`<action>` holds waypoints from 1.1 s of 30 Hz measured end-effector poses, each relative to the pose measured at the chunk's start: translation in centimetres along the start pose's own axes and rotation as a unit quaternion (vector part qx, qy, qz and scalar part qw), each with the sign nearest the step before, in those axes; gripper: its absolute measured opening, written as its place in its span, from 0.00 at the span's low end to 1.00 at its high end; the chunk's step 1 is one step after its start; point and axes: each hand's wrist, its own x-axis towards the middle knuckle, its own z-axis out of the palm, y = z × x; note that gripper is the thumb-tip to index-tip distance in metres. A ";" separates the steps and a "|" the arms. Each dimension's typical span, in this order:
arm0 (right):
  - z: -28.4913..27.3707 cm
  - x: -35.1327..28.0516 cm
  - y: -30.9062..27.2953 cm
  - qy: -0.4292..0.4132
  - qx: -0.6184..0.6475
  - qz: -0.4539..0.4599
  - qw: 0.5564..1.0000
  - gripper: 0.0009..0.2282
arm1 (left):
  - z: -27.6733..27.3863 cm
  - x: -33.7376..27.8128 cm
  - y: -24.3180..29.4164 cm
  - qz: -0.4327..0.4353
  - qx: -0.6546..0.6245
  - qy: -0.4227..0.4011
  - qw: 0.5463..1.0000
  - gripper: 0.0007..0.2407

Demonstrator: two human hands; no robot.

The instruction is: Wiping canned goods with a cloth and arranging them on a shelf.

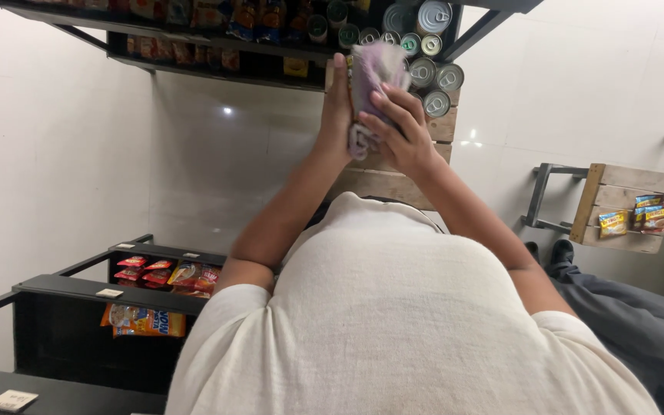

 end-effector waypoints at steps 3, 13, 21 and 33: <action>-1.0 0.1 -1.2 0.096 0.008 0.012 0.995 0.13 | -0.2 0.0 -0.6 0.051 -0.024 -0.034 0.998 0.25; -4.8 5.9 -1.2 0.133 0.306 0.306 0.892 0.15 | -1.3 1.5 -4.9 0.032 0.260 -0.131 0.956 0.16; -3.9 2.3 6.4 0.275 0.323 0.342 0.838 0.16 | -0.9 2.0 -4.5 0.084 0.207 -0.178 0.958 0.34; -3.9 8.9 5.7 -0.059 0.236 0.232 0.942 0.34 | 1.7 8.7 1.2 0.474 0.251 -0.164 0.828 0.16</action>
